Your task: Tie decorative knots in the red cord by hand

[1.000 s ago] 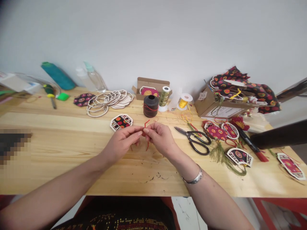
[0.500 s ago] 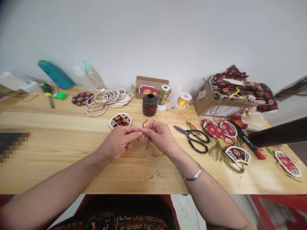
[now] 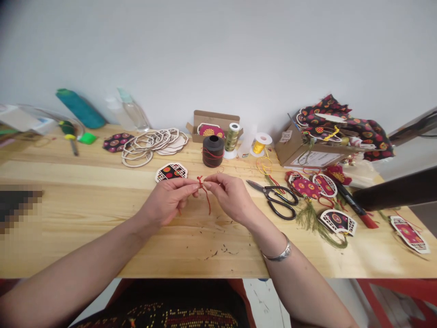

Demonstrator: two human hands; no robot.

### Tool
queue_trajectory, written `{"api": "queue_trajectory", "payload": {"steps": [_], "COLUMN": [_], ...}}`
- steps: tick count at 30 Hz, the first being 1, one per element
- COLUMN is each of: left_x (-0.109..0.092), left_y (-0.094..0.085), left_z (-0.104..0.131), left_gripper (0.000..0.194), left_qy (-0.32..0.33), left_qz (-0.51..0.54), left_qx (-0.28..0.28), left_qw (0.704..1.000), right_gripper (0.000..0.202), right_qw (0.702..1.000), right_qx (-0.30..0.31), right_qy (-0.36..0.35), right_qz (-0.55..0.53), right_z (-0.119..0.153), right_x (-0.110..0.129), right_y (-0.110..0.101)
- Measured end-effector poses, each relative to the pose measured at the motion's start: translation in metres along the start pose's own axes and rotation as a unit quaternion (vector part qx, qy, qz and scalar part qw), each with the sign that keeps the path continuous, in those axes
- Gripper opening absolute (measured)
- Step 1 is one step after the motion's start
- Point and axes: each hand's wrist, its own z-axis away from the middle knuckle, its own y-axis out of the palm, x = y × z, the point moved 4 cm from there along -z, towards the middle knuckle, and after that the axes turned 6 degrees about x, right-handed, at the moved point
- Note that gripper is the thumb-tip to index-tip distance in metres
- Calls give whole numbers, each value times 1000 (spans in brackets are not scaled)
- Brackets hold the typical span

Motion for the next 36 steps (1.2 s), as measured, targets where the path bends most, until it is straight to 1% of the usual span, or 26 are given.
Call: {"api": "queue_trajectory", "payload": {"steps": [2, 4, 7, 9, 12, 15, 17, 20, 22, 23, 24, 25, 26, 27, 28, 29, 30, 31, 32, 33, 35, 36], "left_x": [0, 0, 1, 1, 1, 1, 1, 1, 0, 0, 0, 1, 2, 3, 4, 4, 4, 3, 3, 3, 3, 3], "left_y": [-2, -3, -5, -5, -4, -3, -2, -1, -1, -1, -1, -2, -2, -2, -2, -2, -2, -2, -1, -1, 0, 1], "left_z": [-1, -2, -2, -3, -3, -3, -3, -3, -3, -2, -2, -2, -3, -3, -3, -3, -3, -2, -2, -2, -2, -1], "left_gripper": [17, 17, 17, 16, 14, 14, 15, 16, 18, 18, 18, 18, 18, 18, 19, 19, 19, 19, 18, 17, 17, 17], "left_qy": [3, 6, 10, 16, 16, 3, -13, -32, -31, -28, -28, -30, -35, -39, -41, -39, -33, -25, -18, -14, -11, -13], "left_qz": [1, 0, 6, 16, 33, 55, 77, 118, 139, 146, 149, 151, 151, 147, 140, 130, 119, 108, 98, 88, 69, 61], "left_qx": [-10, -20, -34, -41, -52, -54, -45, -21, -8, -7, -9, -12, -17, -20, -23, -24, -23, -22, -18, -14, -3, 2], "left_qw": [1000, 1000, 999, 999, 998, 997, 996, 992, 990, 989, 988, 988, 988, 988, 989, 990, 992, 994, 995, 996, 998, 998], "right_gripper": [20, 23, 23, 23, 27, 24, 21, 20, 22, 22, 21, 20, 18, 17, 17, 17, 17, 18, 19, 23, 29, 31], "right_qw": [995, 983, 959, 930, 870, 810, 784, 768, 769, 774, 787, 809, 840, 876, 912, 943, 966, 982, 991, 989, 962, 947], "right_qx": [-16, -37, -81, -113, -133, -131, -116, -75, -38, -21, -9, -7, -20, -49, -87, -127, -152, -150, -120, -77, 3, 25], "right_qy": [-6, -8, -49, -97, -173, -237, -255, -266, -279, -290, -302, -311, -311, -297, -267, -221, -164, -103, -41, 9, 73, 87], "right_qz": [102, 179, 268, 335, 442, 520, 554, 578, 574, 562, 538, 499, 445, 377, 299, 215, 132, 48, -40, -126, -263, -308], "right_z": [2, 5, 10, 15, 21, 27, 29, 30, 29, 29, 29, 28, 26, 24, 20, 16, 12, 8, 4, 0, -3, -3], "right_x": [3, 4, 9, 14, 20, 23, 22, 20, 19, 19, 20, 21, 23, 23, 21, 17, 11, 3, -4, -11, -17, -18], "right_y": [-4, -5, 0, 6, 20, 33, 40, 47, 50, 50, 48, 45, 40, 33, 24, 16, 9, 6, 7, 11, 20, 23]}}
